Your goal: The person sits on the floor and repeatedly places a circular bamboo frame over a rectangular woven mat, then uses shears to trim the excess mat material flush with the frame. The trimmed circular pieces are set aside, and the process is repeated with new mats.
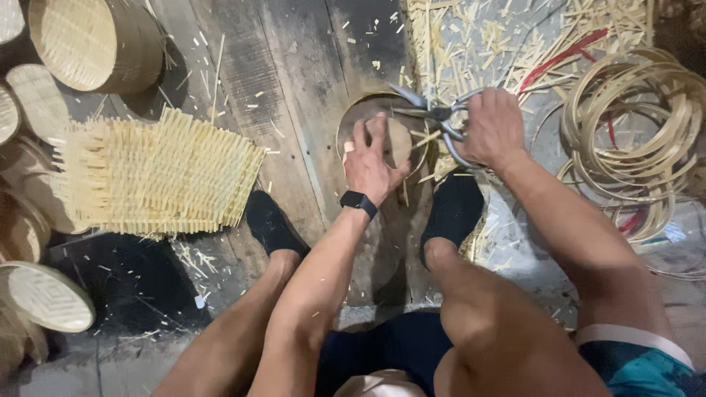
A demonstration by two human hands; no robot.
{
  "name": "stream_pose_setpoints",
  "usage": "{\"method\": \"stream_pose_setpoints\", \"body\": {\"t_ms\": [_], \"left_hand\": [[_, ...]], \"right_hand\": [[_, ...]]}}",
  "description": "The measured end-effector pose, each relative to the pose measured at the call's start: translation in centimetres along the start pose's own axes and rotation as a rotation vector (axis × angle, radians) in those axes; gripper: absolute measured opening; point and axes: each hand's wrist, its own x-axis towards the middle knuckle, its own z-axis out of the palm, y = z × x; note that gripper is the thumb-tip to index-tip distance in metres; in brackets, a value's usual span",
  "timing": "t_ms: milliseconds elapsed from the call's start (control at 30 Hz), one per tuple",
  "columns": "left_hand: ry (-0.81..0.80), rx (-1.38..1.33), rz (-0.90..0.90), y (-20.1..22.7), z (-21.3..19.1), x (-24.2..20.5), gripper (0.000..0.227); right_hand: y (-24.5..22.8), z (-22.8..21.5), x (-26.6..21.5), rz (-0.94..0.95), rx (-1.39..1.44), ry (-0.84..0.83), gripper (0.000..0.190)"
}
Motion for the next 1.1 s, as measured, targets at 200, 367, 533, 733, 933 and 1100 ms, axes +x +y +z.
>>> {"method": "stream_pose_setpoints", "body": {"t_ms": [200,367,533,733,933,1100], "left_hand": [[-0.023,0.005,0.016,0.0,-0.7,0.0,0.114],[0.102,0.045,0.011,-0.1,0.8,0.1,0.113],[-0.018,0.045,0.107,-1.0,-0.4,0.0,0.109],[-0.105,0.034,0.221,-1.7,-1.4,0.1,0.111],[-0.220,0.065,0.343,-2.2,-2.1,0.6,0.113],[-0.304,0.080,0.398,-2.8,-2.9,0.8,0.110]], "right_hand": [[2.7,2.2,-0.4,0.168,0.095,-0.556,0.040],[1.6,0.8,-0.6,0.050,-0.062,-0.221,0.057],[-0.5,0.7,0.4,0.106,0.066,-0.322,0.054],[2.1,1.5,-1.6,0.124,0.087,-0.400,0.042],[-0.3,1.2,0.1,0.028,0.050,-0.218,0.052],[3.2,2.5,-0.7,0.285,0.198,-0.662,0.037]]}}
